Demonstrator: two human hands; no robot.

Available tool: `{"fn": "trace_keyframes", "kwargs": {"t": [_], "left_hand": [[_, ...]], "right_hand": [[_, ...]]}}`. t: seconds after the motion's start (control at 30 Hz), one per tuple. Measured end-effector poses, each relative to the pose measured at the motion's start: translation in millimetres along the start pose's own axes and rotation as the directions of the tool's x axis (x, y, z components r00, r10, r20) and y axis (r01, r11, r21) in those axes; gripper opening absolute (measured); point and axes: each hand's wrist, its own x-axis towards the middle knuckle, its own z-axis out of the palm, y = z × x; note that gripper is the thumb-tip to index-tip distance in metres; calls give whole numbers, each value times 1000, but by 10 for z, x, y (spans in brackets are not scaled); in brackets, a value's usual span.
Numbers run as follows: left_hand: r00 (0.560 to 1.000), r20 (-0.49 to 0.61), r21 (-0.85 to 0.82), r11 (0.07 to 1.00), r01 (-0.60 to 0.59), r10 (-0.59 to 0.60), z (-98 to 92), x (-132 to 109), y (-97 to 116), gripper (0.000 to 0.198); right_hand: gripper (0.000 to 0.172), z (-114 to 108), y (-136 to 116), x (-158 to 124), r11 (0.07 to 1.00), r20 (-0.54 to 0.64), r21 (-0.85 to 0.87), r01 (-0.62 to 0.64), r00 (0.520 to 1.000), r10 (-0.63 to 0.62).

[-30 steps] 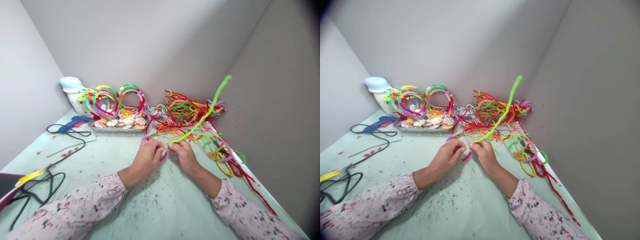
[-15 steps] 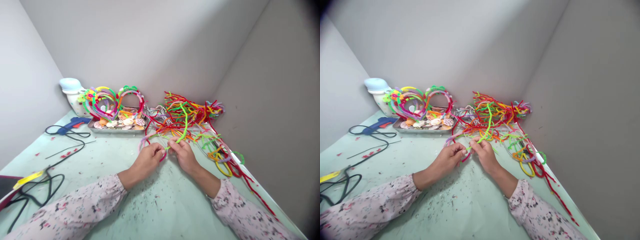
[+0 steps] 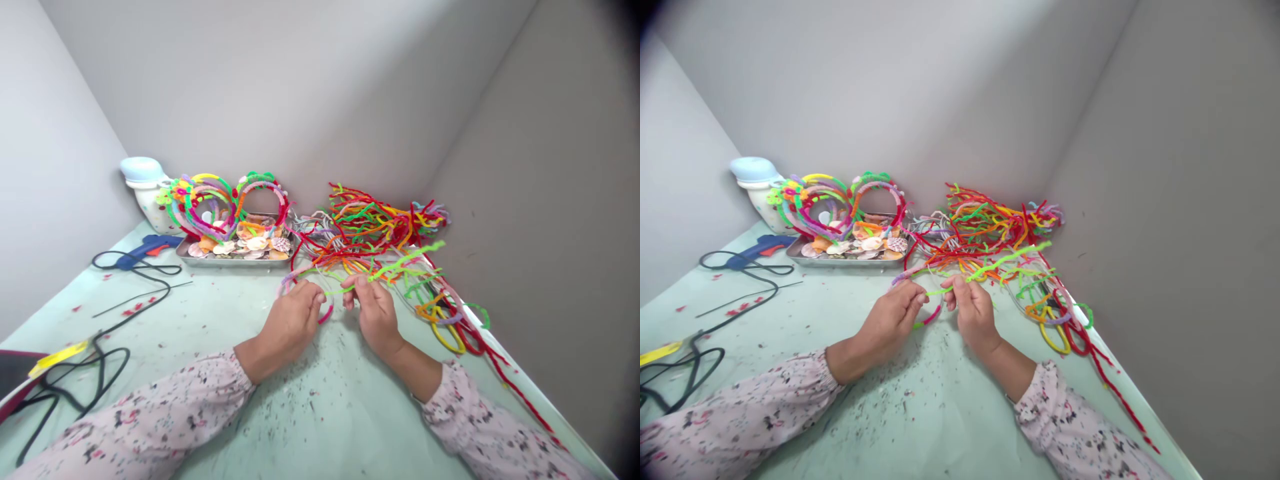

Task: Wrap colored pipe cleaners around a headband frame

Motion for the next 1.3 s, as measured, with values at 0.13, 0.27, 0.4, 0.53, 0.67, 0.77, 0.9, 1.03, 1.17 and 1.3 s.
{"fn": "trace_keyframes", "kwargs": {"t": [0.13,0.27,0.4,0.53,0.67,0.77,0.9,1.03,1.17,1.3], "left_hand": [[1000,9,61,998,-23,22,-10,-16,3,25],[999,44,-13,999,29,-29,11,-14,24,25],[988,123,-154,981,115,-97,43,-23,57,27],[966,245,-354,920,169,-83,66,-37,77,28],[862,493,-630,634,450,-122,73,-21,103,28],[805,585,-706,427,565,-97,65,-1,113,29],[820,566,-753,351,556,-85,82,-4,74,27],[833,537,-771,321,550,-137,109,-5,37,31],[866,467,-779,382,498,-177,109,20,28,28],[862,464,-750,428,505,-205,109,36,17,28]], "right_hand": [[37,7,-11,-28,999,-18,-42,35,999,-36],[37,-8,0,-17,996,-46,-74,40,998,-43],[39,-23,14,12,996,-64,-85,26,997,-32],[40,-22,25,37,998,-80,-61,-18,997,13],[40,-5,58,48,997,-49,15,-69,996,70],[39,-1,105,68,990,-28,92,-103,994,106],[38,-30,144,116,981,-5,134,-143,989,145],[39,-53,102,119,991,14,35,-126,992,126],[39,-42,49,86,995,74,-27,-97,992,99],[38,-41,59,80,994,83,-27,-102,991,104]]}}
